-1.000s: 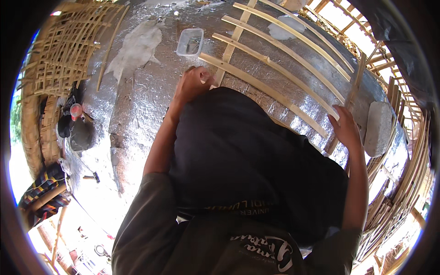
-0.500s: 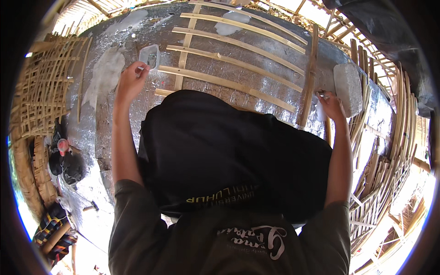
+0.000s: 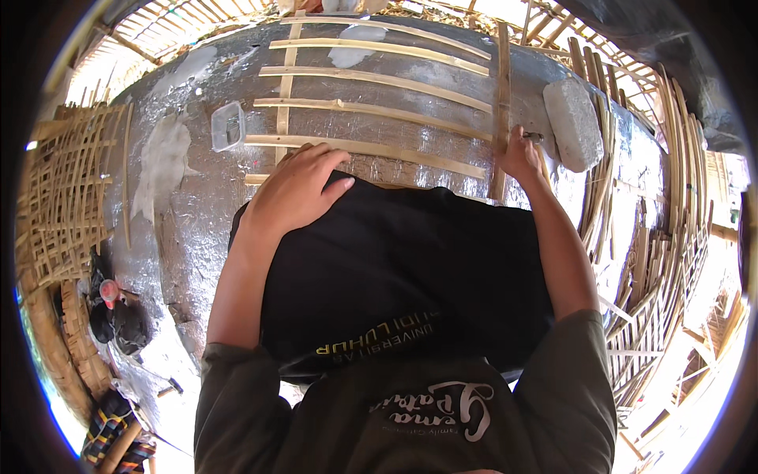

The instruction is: The person constructs a wooden frame by placing thin slats over a curved surface and securing them with a hammer.

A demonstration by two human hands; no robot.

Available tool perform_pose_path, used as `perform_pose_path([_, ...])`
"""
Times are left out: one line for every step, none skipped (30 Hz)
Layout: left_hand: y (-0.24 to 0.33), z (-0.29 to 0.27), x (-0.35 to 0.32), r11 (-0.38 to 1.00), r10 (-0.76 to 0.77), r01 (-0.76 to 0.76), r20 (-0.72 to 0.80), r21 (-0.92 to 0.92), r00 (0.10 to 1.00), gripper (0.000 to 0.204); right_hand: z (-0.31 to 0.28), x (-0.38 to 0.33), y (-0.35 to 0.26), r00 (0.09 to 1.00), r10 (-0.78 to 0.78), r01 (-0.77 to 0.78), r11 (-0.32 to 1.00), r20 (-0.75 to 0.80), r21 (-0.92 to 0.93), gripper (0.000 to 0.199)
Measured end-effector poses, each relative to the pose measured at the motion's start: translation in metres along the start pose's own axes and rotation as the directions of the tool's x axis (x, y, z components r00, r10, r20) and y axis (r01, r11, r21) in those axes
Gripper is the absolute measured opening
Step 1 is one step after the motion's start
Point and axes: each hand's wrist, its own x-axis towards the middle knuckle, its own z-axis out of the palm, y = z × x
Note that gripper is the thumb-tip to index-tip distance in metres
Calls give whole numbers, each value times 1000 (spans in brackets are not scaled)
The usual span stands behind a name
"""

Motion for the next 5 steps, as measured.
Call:
perform_pose_path([0, 0, 2, 999, 6, -7, 34, 46, 999, 31, 7, 5, 8, 1000, -12, 12, 1000, -10, 2, 70])
perform_pose_path([-1, 2, 2, 997, 29, -32, 42, 71, 999, 31, 3, 7, 7, 999, -12, 13, 999, 36, -32, 76])
perform_pose_path([-1, 4, 2, 994, 52, -57, 51, 96, 997, 31, 2, 5, 6, 998, -3, 5, 999, 57, -40, 80])
perform_pose_path([-1, 7, 3, 989, 75, -82, 60, 121, 995, 31, 1, 4, 5, 997, 7, -4, 999, 78, -48, 85])
perform_pose_path([1, 11, 5, 991, 84, -96, 131, 91, 988, 32, -1, 2, 0, 995, 13, -8, 998, 95, -57, 90])
